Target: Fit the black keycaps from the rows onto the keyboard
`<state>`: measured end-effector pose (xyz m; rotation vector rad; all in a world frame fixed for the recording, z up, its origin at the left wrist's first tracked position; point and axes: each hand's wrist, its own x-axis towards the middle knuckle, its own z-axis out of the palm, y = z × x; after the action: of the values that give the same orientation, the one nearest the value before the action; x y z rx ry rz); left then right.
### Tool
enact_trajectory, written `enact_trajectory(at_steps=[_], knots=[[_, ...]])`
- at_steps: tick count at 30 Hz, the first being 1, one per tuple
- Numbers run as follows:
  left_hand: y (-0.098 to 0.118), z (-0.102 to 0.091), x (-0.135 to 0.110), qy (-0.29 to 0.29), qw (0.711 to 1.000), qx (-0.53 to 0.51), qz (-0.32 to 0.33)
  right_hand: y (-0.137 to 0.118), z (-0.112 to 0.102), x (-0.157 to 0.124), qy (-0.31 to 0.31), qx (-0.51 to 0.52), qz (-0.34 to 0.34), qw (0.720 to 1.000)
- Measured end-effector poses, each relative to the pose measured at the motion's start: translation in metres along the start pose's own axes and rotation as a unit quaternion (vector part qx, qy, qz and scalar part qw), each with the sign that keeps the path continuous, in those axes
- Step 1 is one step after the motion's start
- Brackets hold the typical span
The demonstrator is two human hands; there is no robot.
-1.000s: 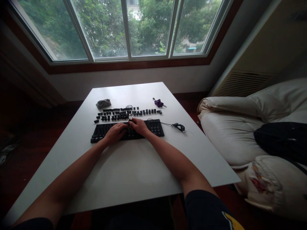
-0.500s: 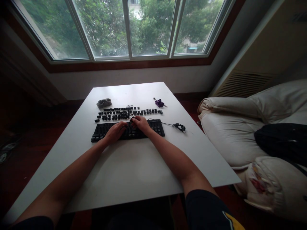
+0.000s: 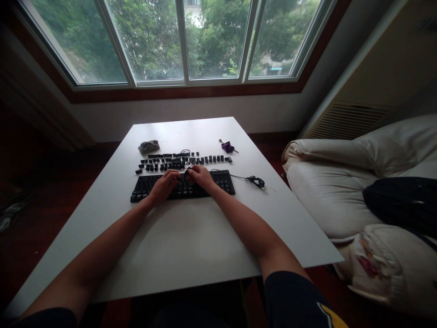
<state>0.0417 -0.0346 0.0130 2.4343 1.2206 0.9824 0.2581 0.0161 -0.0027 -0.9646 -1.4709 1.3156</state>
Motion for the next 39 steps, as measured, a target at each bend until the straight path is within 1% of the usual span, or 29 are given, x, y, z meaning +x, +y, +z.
enact_trajectory(at_steps=[3, 9, 13, 15, 18, 21, 24, 30, 33, 39], knots=[[-0.003, 0.0, 0.001, 0.005, 1.0, -0.011, -0.017, 0.0, -0.001, 0.001, 0.013, 0.02, 0.004, 1.0], [-0.01, 0.001, 0.002, -0.001, 0.994, -0.067, -0.081, -0.001, -0.004, 0.003, 0.065, 0.112, 0.031, 0.991], [-0.016, 0.001, 0.004, 0.008, 0.987, -0.117, -0.105, 0.0, -0.004, 0.004, 0.077, 0.131, 0.036, 0.988], [-0.019, 0.001, 0.006, 0.012, 0.979, -0.167, -0.114, 0.0, -0.005, 0.004, 0.075, 0.132, 0.039, 0.988], [-0.025, -0.001, 0.008, 0.015, 0.953, -0.275, -0.129, -0.001, -0.005, 0.004, 0.071, 0.131, 0.046, 0.988], [-0.028, -0.003, 0.009, 0.026, 0.931, -0.334, -0.148, -0.001, -0.005, 0.004, 0.067, 0.13, 0.046, 0.988], [-0.028, -0.004, 0.009, 0.028, 0.925, -0.347, -0.154, 0.0, -0.005, 0.004, 0.058, 0.128, 0.036, 0.989], [-0.026, -0.006, 0.009, 0.036, 0.929, -0.333, -0.159, -0.001, -0.006, 0.003, 0.034, 0.124, 0.011, 0.992], [-0.026, -0.007, 0.01, 0.032, 0.93, -0.327, -0.163, -0.002, -0.006, 0.003, 0.037, 0.116, 0.015, 0.992], [-0.026, -0.007, 0.009, 0.031, 0.924, -0.34, -0.174, -0.003, -0.006, 0.002, 0.036, 0.11, 0.023, 0.993]])
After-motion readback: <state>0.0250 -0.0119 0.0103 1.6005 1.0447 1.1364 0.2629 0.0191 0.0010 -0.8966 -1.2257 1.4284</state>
